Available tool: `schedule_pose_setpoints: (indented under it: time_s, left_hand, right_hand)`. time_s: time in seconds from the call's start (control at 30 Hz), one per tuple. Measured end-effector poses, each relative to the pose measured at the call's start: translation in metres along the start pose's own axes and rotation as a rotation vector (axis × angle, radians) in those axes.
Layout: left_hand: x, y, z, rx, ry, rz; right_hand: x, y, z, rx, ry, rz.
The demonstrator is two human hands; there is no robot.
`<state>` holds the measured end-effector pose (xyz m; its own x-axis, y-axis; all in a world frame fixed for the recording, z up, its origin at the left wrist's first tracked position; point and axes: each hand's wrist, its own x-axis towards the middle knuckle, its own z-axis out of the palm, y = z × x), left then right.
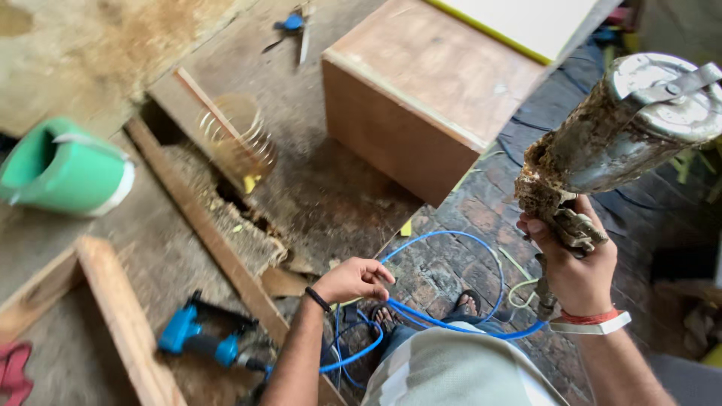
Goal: The person carries a pot of amber glue with a wooden stick across the workshop, sets it on the bench, and pours glue into the cup of a spray gun. They then hold the spray gun and spray glue onto a wooden panel and a yellow foam sheet, pressing the foam against the panel.
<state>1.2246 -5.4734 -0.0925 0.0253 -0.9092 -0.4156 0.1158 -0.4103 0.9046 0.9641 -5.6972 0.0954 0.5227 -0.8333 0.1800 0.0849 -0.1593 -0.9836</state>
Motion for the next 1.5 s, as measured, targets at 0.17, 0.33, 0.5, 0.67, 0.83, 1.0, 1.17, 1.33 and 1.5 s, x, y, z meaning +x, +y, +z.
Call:
schedule_pose_setpoints:
  time_s: [0.17, 0.33, 0.5, 0.67, 0.83, 1.0, 1.17, 1.33, 1.5]
  left_hand:
    - [0.071, 0.026, -0.076, 0.123, 0.396, 0.369]
    - [0.145, 0.119, -0.178, 0.284, 0.866, 0.480]
    - [0.177, 0.165, -0.217, 0.103, 0.782, 0.584]
    - [0.192, 0.166, -0.199, -0.058, 0.762, 0.514]
    - [0.217, 0.156, -0.142, -0.068, 0.781, 0.522]
    - [0.251, 0.133, -0.054, -0.115, 0.776, 0.527]
    - [0.286, 0.111, 0.030, -0.110, 0.830, 0.477]
    - [0.309, 0.091, 0.078, 0.012, 0.903, 0.472]
    - [0.316, 0.079, 0.096, -0.183, 0.815, 0.429]
  right_hand:
    - [-0.018, -0.005, -0.021, -0.155, 0.131, -0.052]
    - [-0.034, 0.001, -0.043, -0.332, 0.199, 0.023]
    - [-0.045, 0.029, -0.068, -0.348, 0.275, 0.111]
    - [-0.044, 0.052, -0.103, -0.294, 0.423, 0.264]
    - [-0.038, 0.054, -0.134, -0.130, 0.536, 0.303]
    - [-0.028, 0.047, -0.153, -0.081, 0.545, 0.215]
    - [-0.022, 0.036, -0.167, -0.133, 0.534, 0.199]
    - [-0.026, 0.029, -0.174, -0.068, 0.486, 0.138]
    - [-0.025, 0.032, -0.181, -0.105, 0.465, 0.161]
